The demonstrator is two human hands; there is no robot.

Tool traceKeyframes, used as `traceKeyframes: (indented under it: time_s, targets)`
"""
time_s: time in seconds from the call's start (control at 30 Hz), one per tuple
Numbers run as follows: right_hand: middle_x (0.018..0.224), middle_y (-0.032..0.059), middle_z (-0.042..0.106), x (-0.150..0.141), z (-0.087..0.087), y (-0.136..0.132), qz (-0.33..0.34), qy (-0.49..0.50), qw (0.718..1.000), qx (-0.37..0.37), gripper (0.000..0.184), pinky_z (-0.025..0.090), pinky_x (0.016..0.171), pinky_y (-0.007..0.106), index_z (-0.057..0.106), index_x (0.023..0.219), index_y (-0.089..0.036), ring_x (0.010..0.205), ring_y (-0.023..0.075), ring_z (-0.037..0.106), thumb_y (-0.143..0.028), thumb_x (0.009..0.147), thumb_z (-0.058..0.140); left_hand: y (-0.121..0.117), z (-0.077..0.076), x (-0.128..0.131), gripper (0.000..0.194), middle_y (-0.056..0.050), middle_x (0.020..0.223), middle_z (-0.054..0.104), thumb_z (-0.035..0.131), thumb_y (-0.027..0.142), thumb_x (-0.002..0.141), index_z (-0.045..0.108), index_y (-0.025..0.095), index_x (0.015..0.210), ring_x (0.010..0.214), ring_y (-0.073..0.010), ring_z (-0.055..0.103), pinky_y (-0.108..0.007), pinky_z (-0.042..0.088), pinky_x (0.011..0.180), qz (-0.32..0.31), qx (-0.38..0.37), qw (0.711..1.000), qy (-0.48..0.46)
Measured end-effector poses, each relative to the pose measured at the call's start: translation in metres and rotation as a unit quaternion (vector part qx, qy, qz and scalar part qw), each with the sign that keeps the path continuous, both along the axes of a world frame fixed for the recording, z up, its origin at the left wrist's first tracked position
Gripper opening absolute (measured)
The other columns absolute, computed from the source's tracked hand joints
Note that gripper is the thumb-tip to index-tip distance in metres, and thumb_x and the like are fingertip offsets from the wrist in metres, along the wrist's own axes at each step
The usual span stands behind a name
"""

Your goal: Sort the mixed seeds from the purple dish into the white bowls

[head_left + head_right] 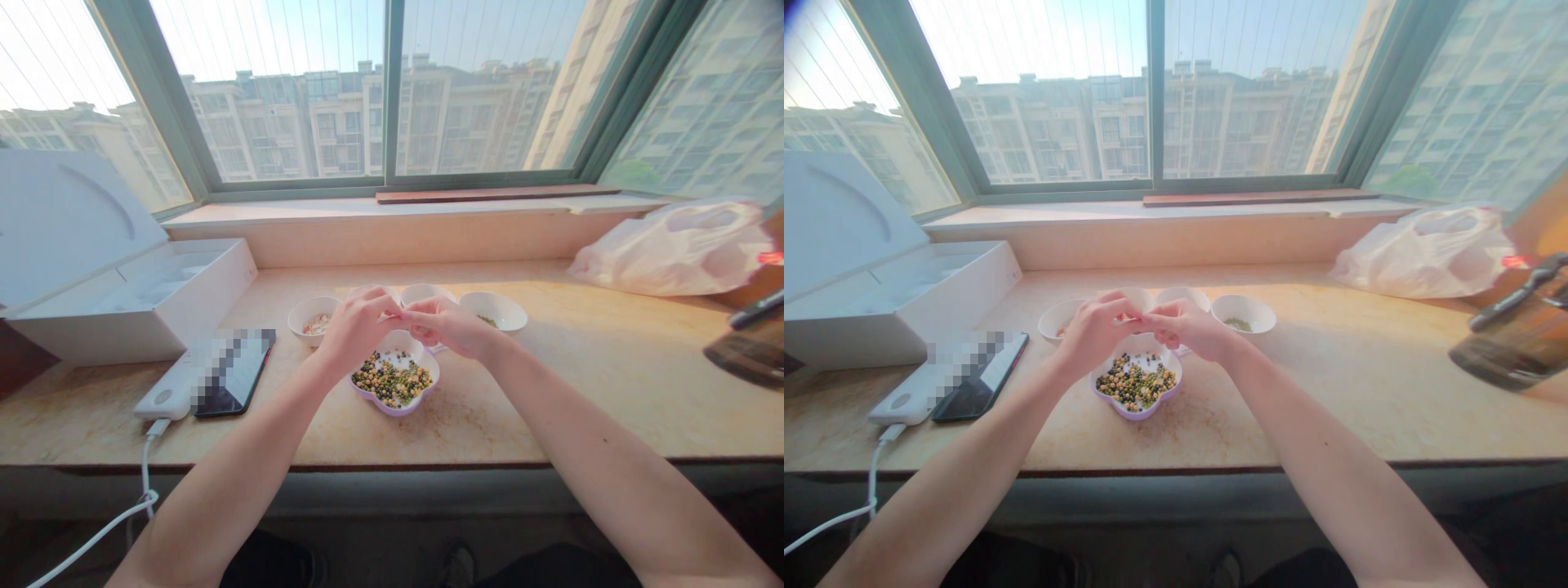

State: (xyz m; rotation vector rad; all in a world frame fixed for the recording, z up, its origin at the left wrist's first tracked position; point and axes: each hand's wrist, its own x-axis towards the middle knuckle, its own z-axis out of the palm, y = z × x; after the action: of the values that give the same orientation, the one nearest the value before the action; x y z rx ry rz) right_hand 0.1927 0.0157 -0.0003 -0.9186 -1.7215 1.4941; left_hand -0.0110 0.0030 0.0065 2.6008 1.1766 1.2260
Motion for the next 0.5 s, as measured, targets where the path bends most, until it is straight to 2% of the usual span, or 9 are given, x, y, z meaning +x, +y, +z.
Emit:
traceKeyframes:
  time_s: [0.23, 0.3, 0.37, 0.43, 0.5]
  targets:
    - [0.066, -0.0047, 0.046, 0.0, -0.003, 0.001, -0.012, 0.012, 1.0, -0.022, 0.039, 0.025, 0.054, 0.024, 0.072, 0.081, -0.016, 0.059, 0.0081, 0.032, -0.053, 0.076, 0.084, -0.002, -0.003, 0.002, 0.01, -0.003, 0.088, 0.072, 0.074, 0.022, 0.093, 0.075, 0.019, 0.083, 0.084, -0.0166, 0.066, -0.029, 0.051, 0.08, 0.005, 0.032, 0.999, 0.028]
    - [0.064, -0.0049, 0.046, 0.002, 0.0, 0.001, -0.019, -0.007, 1.0, -0.001, 0.037, 0.026, 0.054, 0.025, 0.072, 0.082, -0.016, 0.058, 0.0086, 0.034, -0.052, 0.078, 0.08, -0.002, -0.004, 0.003, 0.007, -0.004, 0.093, 0.073, 0.071, 0.024, 0.095, 0.077, 0.019, 0.095, 0.084, -0.0167, 0.067, -0.029, 0.052, 0.081, 0.004, 0.016, 0.999, 0.028]
    - [0.063, -0.0038, 0.049, 0.006, 0.004, 0.003, -0.066, -0.06, 0.994, 0.057, 0.034, 0.03, 0.055, 0.026, 0.072, 0.085, -0.016, 0.058, 0.0103, 0.039, -0.05, 0.083, 0.074, -0.001, -0.005, 0.005, 0.014, -0.005, 0.096, 0.074, 0.068, 0.022, 0.097, 0.076, 0.019, 0.107, 0.083, -0.0165, 0.068, -0.029, 0.053, 0.081, 0.008, -0.017, 0.999, 0.026]
    - [0.068, -0.0002, 0.059, 0.014, 0.01, 0.006, -0.167, -0.151, 0.961, 0.158, 0.027, 0.037, 0.06, 0.028, 0.072, 0.088, -0.017, 0.063, 0.0134, 0.049, -0.043, 0.087, 0.068, 0.0, -0.007, 0.005, 0.018, -0.005, 0.097, 0.075, 0.061, 0.016, 0.098, 0.076, 0.018, 0.108, 0.084, -0.0171, 0.069, -0.029, 0.054, 0.082, 0.006, -0.056, 0.997, 0.06]
    - [0.079, 0.005, 0.069, 0.025, 0.014, 0.011, -0.28, -0.251, 0.89, 0.257, 0.02, 0.043, 0.069, 0.03, 0.072, 0.09, -0.017, 0.073, 0.0173, 0.058, -0.034, 0.09, 0.062, 0.001, -0.008, 0.005, 0.026, -0.006, 0.096, 0.075, 0.054, 0.008, 0.096, 0.078, 0.018, 0.101, 0.087, -0.0184, 0.07, -0.029, 0.053, 0.083, -0.019, -0.088, 0.987, 0.134]
